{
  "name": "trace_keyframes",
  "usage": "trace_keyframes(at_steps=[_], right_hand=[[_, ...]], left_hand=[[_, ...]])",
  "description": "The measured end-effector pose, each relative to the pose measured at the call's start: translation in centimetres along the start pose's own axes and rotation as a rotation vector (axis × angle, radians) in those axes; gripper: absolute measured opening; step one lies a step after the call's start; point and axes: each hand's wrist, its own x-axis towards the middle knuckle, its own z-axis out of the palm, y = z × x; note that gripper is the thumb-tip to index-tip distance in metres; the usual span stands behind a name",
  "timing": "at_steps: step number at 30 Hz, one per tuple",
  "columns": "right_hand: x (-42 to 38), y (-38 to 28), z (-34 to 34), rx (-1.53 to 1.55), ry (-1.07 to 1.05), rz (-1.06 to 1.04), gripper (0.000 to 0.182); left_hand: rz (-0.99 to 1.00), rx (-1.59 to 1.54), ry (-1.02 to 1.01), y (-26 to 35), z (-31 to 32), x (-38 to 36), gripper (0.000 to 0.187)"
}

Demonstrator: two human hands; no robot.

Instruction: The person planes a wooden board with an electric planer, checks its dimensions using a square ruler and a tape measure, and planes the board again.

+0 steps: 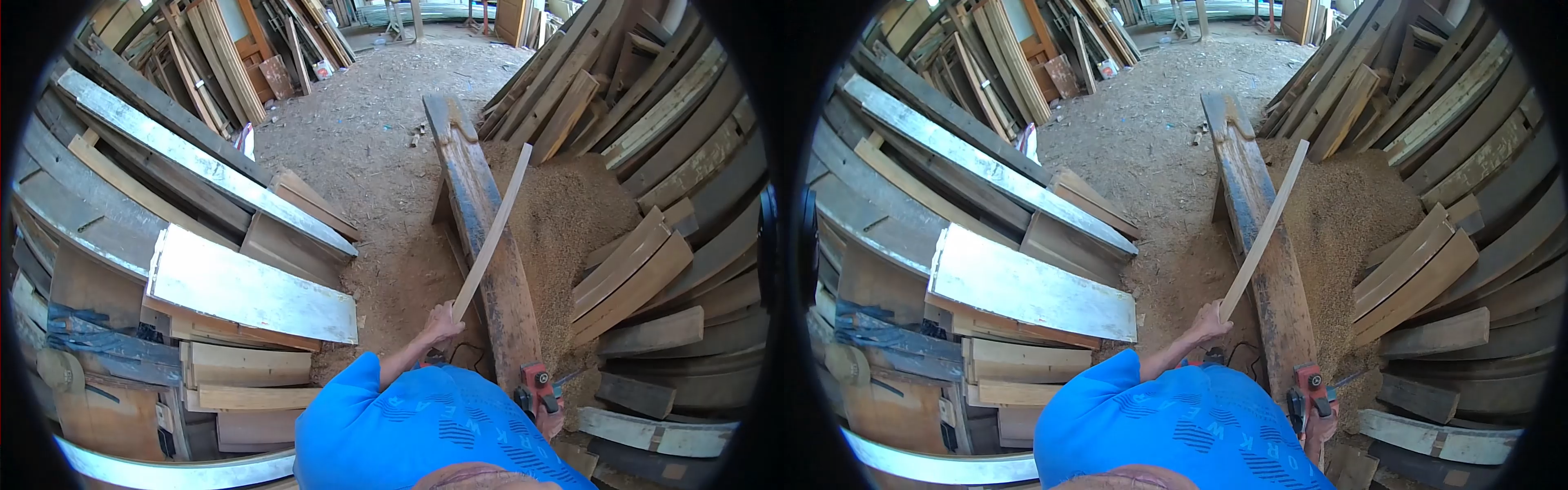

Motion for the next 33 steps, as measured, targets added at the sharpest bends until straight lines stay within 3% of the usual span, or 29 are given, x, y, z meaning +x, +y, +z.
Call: trace_keyframes(at_steps=[6, 24, 27, 33], right_hand=[[0.3, 0.7, 0.6, -0.031, 0.031, 0.013, 0.035], [-1.1, -3.3, -1.8, -0.079, -0.015, 0.129, 0.047], [-1.7, -3.8, -1.7, -0.045, 0.108, 0.032, 0.035], [-0.9, -1.6, -0.9, -0.13, 0.079, 0.007, 0.04]], left_hand=[[-0.007, 0.001, -0.013, -0.8, 0.6, 0.5, 0.085], [-0.016, -0.007, -0.037, -1.4, 1.7, 1.1, 0.089], [-0.029, -0.014, -0.049, -1.1, 1.6, 0.9, 0.088], [-0.031, -0.008, -0.005, -0.8, 1.5, 0.9, 0.088]])
